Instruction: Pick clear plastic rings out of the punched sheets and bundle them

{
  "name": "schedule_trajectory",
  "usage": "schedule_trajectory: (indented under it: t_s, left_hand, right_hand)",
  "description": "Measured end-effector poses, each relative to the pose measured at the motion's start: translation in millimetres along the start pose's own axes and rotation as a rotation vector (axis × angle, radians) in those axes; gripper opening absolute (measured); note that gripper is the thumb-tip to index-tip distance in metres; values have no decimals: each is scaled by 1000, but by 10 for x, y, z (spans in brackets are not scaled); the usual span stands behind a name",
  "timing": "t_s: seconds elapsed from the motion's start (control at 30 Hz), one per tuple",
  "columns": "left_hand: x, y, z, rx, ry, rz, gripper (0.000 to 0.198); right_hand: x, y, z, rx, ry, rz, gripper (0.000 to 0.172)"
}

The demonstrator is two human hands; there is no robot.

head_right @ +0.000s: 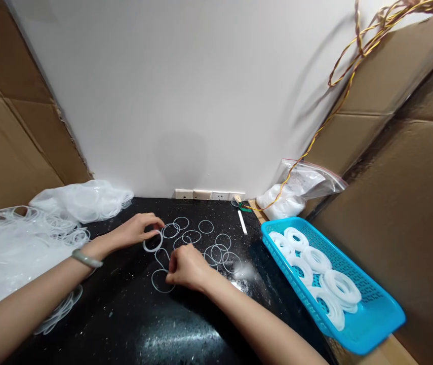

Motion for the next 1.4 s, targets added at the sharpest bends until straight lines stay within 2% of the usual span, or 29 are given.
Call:
schedule_trajectory:
  t_s: [0.1,0.23,0.37,0.47,0.63,0.73,0.83,0.9,1.0,1.07,1.13,1.27,1.4]
  left_hand:
    - [21,123,-283,8,19,-28,29]
    - [26,223,-564,72,69,-84,32]
    - [71,264,-733,119,85,-113,21]
    - [125,261,-776,131,85,-95,14]
    - [217,106,-642,85,45,8,12]
    - [223,-75,-442,40,-2,88,15]
    - [134,-264,-202,22,-31,142,11]
    - [10,-357,-54,72,-17,197,8]
    - [-234,-387,110,269,64,395,7]
    - [-371,-324,164,391,115,501,9]
    - [-422,-194,157,430,96,452,15]
    - [-319,128,26,344,-44,215,26]
    - [-205,306,-99,293,-68,135,18]
  right_hand:
    - [-177,-119,15,-41,7,-188,6]
    - [-356,-105,25,-89,10,-217,7]
    - [-432,-53,52,-128,-16,-220,7]
    - [-477,-125,11,-183,-12,-221,9]
    - [-553,-332,-200,-285,52,-86,14]
    - [-543,-361,-318,-258,138,127,19]
    - [-473,-319,-397,-199,194,312,19]
    - [-426,-281,-436,-166,210,341,12]
    - [-410,-276,-474,-144,222,305,8]
    - [-443,-331,-477,-123,227,189,7]
    - [-491,-436,-463,-98,212,17,5]
    - [-624,-728,-425,-123,168,-282,4]
    - [-881,-895,-442,-199,239,-275,6]
Point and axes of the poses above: each hand's wrist, its own z-axis away from the middle knuckle, its own y-axis out of the palm, x = y × z, the point moved 3 cm from there along -z, towards the middle knuckle, and after that the axes turned 3 degrees about -z, right-handed, at the moved point
